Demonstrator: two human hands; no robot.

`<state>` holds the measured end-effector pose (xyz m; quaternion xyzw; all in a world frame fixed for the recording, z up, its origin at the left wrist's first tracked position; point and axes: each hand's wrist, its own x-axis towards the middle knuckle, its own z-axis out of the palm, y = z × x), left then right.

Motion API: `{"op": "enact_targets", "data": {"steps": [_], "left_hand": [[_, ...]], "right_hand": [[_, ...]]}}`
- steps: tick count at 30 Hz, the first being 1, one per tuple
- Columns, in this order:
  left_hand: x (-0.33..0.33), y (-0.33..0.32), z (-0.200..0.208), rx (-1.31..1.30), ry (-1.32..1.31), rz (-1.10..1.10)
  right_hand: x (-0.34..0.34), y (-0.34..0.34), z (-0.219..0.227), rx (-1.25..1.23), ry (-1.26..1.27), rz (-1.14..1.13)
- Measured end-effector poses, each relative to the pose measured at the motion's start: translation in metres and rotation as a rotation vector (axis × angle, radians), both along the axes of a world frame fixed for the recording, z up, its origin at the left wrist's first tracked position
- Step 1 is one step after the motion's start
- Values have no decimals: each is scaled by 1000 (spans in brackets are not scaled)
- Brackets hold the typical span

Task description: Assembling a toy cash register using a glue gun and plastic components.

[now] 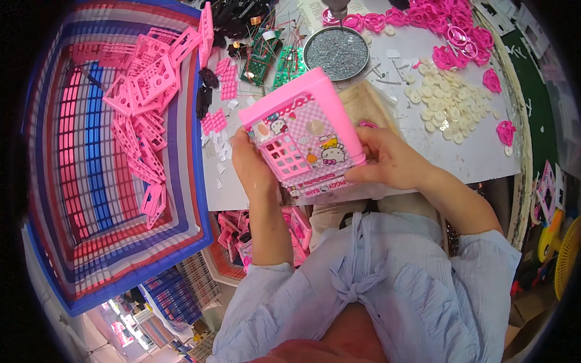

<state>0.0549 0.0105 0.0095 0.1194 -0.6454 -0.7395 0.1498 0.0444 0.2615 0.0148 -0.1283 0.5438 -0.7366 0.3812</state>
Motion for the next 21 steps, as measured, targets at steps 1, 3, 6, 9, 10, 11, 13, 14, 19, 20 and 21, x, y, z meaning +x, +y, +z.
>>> {"op": "enact_targets", "data": {"steps": [1, 3, 6, 9, 10, 11, 13, 14, 19, 20, 21], "left_hand": [[7, -7, -12, 88, -35, 11], [19, -1, -12, 34, -50, 30], [39, 13, -15, -359, -29, -24], [37, 14, -19, -434, -7, -3], [39, 13, -21, -437, 13, -7], [38, 12, -24, -437, 37, -16], [35, 12, -22, -403, 63, -55], [34, 12, -17, -368, 59, -89], [10, 5, 36, -162, -138, -213], [10, 4, 39, -122, -92, -224], [8, 1, 37, -176, 19, -280]], "right_hand": [[0, 1, -2, -10, 15, -18], [2, 4, -8, -21, 43, -53], [4, 6, -13, -72, -9, -53], [11, 5, -12, -87, -50, -58], [11, 4, -13, -93, -37, -52], [10, 5, -14, -94, -20, -51], [7, 10, -13, -96, 1, -47], [8, 14, -12, -96, -2, -46], [-13, 31, -7, -2, 126, 14], [-18, 30, -2, 31, 178, 6], [-24, 32, 1, 64, 226, -4]]}}
